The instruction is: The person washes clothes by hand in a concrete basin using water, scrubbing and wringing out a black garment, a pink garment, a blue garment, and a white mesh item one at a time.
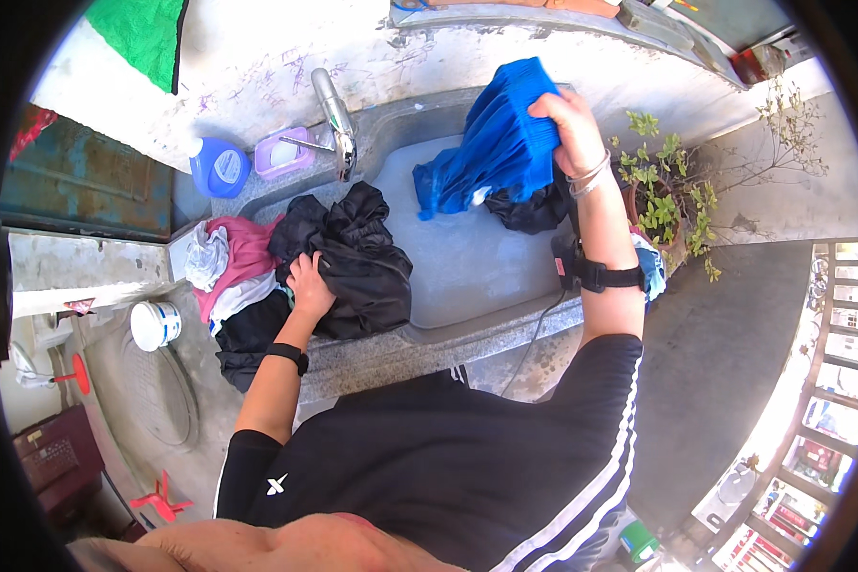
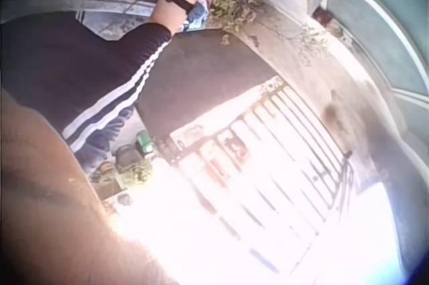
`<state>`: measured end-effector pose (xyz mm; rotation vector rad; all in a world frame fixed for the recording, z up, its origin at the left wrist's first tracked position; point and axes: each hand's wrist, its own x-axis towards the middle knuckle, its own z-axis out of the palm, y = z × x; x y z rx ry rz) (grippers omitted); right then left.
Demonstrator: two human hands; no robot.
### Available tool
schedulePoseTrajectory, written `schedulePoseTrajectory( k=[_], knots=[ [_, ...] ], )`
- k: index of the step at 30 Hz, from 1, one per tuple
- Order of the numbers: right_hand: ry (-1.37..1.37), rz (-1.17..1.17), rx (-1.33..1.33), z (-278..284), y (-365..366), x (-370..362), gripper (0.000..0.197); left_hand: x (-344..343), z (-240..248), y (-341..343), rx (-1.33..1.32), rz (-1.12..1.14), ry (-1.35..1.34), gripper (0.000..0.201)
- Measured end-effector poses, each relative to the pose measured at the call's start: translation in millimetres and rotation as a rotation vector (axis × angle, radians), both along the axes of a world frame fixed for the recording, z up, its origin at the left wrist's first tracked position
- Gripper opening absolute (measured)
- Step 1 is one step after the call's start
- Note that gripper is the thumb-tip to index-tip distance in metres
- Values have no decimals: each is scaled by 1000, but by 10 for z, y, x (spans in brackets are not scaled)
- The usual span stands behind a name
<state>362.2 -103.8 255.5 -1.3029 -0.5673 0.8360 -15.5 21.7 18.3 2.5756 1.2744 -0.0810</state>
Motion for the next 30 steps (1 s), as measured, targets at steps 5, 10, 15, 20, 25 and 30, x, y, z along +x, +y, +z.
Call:
schedulePoseTrajectory(
  k=[5, 10, 15, 20, 25, 30],
  knots=[
    [-724, 296, -937, -1010, 174, 359, 29, 36, 32, -4, -19, 12, 12, 79],
    [-1185, 341, -1114, -2289, 307, -63, 55, 63, 72, -1, -61, 30, 5, 74],
    [-1477, 687, -1240, -2890, 352, -798, 81, 15, 117, -24, -65, 61, 30, 75],
    [-1195, 485, -1237, -3737, 252, -717, 42, 61, 78, -7, -51, 23, 4, 76],
    [-978, 386, -945, -3037, 300, -152, 26, 52, 86, -17, -53, 34, 26, 78],
    [-225, -9, -399, -2197, 12, -19, 10, 47, 88, -13, -59, 41, 25, 80]
  ],
)
